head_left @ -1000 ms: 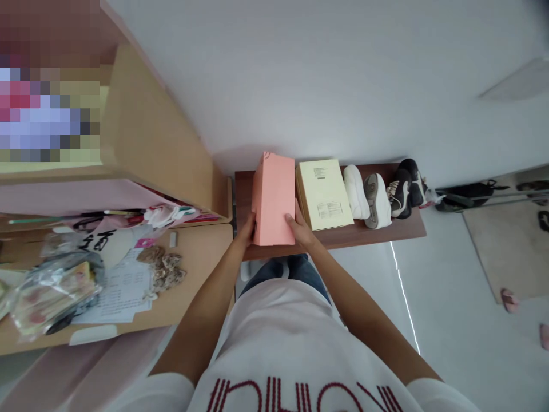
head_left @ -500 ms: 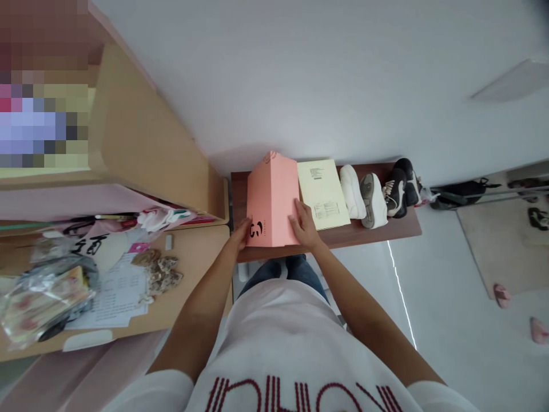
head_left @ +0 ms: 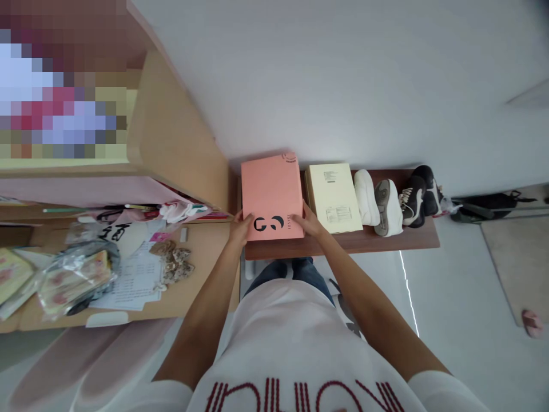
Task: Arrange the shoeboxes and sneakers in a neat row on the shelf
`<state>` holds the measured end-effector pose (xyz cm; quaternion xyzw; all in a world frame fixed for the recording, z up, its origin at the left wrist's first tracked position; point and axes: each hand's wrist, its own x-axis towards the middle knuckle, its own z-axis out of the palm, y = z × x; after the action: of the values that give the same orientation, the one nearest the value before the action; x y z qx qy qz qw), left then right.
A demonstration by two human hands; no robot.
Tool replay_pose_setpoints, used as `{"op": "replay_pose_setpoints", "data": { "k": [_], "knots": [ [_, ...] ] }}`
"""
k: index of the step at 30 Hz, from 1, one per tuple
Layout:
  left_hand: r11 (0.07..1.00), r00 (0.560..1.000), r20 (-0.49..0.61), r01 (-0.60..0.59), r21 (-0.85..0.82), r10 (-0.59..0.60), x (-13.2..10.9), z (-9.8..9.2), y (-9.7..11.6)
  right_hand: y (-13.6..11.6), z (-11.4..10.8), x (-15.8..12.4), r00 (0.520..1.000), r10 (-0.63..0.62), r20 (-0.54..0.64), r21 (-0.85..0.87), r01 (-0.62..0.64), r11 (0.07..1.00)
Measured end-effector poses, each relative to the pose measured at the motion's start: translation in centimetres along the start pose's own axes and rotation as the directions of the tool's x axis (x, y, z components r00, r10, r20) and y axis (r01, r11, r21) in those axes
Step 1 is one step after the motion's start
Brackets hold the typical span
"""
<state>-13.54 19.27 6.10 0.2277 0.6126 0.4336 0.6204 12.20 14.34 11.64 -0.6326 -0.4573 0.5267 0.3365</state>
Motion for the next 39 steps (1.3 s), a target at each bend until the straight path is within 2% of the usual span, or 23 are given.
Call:
{"op": "replay_pose_setpoints", "data": {
  "k": [4,7,12,16,22,26,28,30,32,34,37,39],
  "knots": [
    [0.996,0.998,-0.009,-0.059,0.073,0.059,0.2,0.4,0.3,0.7,0.2,0.4,0.999,0.054,0.008,0.079,-0.054,0.995],
    [0.991,0.997,-0.015,-0.079,0.112,0.081,0.3,0.7,0.5,1.9,0.3,1.0,0.999,0.041,-0.009,0.13,-0.04,0.991],
    [0.987,0.995,-0.021,-0.093,0.13,0.096,0.5,1.1,0.5,3.9,0.6,2.4,0.998,0.066,-0.001,0.209,-0.064,0.976],
    [0.986,0.995,-0.042,-0.084,0.143,0.091,0.8,1.4,0.1,4.5,0.8,2.9,0.994,0.111,-0.013,0.23,-0.105,0.968],
    [0.987,0.995,-0.058,-0.071,0.146,0.08,1.1,1.9,0.0,4.7,0.7,3.1,0.992,0.129,-0.001,0.201,-0.127,0.971],
    [0.961,0.995,-0.074,-0.046,0.272,0.068,1.1,2.0,0.5,4.6,0.6,3.3,0.993,0.121,0.008,0.134,-0.121,0.984],
    [0.934,0.988,-0.096,-0.079,0.348,0.12,0.9,2.0,0.9,4.3,0.6,3.1,0.992,0.106,-0.063,0.052,-0.102,0.993],
    [0.893,0.962,-0.135,-0.163,0.419,0.238,0.5,2.2,1.3,4.0,0.4,2.6,0.985,0.069,-0.157,0.001,-0.07,0.998],
    [0.844,0.918,-0.14,-0.271,0.463,0.371,-0.1,3.0,1.7,3.8,-0.3,1.8,0.975,0.016,-0.221,0.008,-0.015,1.0],
    [0.809,0.884,-0.082,-0.378,0.451,0.459,-1.0,4.5,2.0,3.7,-1.8,0.9,0.963,-0.036,-0.267,0.022,0.043,0.999],
    [0.808,0.874,0.055,-0.47,0.356,0.484,-3.1,8.0,1.9,4.0,-5.4,-0.7,0.928,-0.077,-0.365,-0.02,0.075,0.997],
    [0.834,0.888,0.146,-0.46,0.305,0.436,-4.6,10.7,1.4,4.5,-8.4,-1.6,0.896,-0.085,-0.435,-0.072,0.059,0.996]
  ]
}}
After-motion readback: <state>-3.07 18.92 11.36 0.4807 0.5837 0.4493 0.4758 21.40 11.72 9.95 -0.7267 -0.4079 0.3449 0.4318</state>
